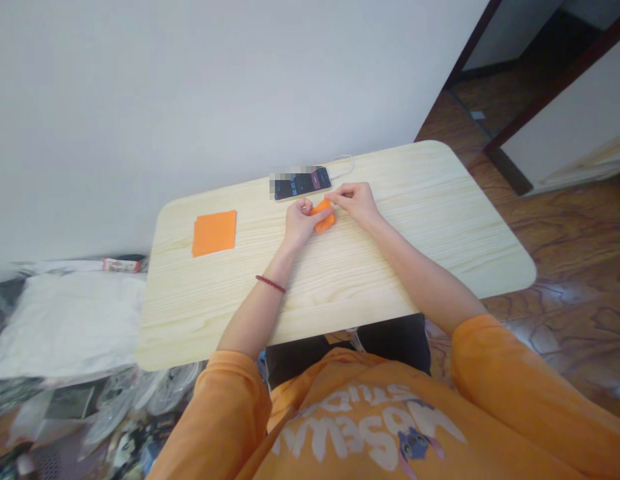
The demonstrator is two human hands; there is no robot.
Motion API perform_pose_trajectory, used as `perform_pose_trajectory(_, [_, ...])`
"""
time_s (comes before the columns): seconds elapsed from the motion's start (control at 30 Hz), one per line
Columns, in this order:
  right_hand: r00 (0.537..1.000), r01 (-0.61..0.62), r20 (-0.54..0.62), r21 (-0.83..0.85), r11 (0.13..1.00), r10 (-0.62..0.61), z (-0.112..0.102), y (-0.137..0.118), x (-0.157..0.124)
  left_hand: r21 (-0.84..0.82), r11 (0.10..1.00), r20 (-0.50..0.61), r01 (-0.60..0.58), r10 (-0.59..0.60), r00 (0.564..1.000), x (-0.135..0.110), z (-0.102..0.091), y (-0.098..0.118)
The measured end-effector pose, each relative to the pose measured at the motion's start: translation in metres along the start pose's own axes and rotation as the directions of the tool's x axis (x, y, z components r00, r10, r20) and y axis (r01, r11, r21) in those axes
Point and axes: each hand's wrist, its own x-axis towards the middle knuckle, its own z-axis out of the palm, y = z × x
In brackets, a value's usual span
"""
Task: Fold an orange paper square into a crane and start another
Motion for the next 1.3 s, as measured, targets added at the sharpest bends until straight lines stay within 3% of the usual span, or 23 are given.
perform_pose_trajectory(0.4, [0.999, 0.026, -0.023, -0.003, 1.0, -0.026, 0.0031, 0.0042, -0.0006, -0.056, 0.994, 0.013, 0.092, -0.092, 0.996, -0.0021, 0.0007, 0.0046])
perform_pose_trajectory(0.7, [0.999, 0.042, -0.003, 0.015, 0.999, -0.042, 0.0022, 0.0056, -0.0004, -0.188, 0.978, -0.011, 0.089, -0.093, 0.996, 0.002, -0.0016, 0.002])
perform_pose_trajectory(1.07, [0.997, 0.075, -0.031, -0.037, 0.997, -0.076, 0.0038, 0.0074, 0.0012, -0.153, 0.987, -0.053, 0.048, -0.057, 0.997, 0.0032, -0.0016, 0.0013])
perform_pose_trajectory(1.3, [0.998, 0.008, 0.058, -0.009, 1.0, -0.007, 0.001, 0.0093, 0.0007, -0.153, 0.986, -0.08, 0.07, -0.083, 0.993, 0.0036, -0.0026, 0.0024])
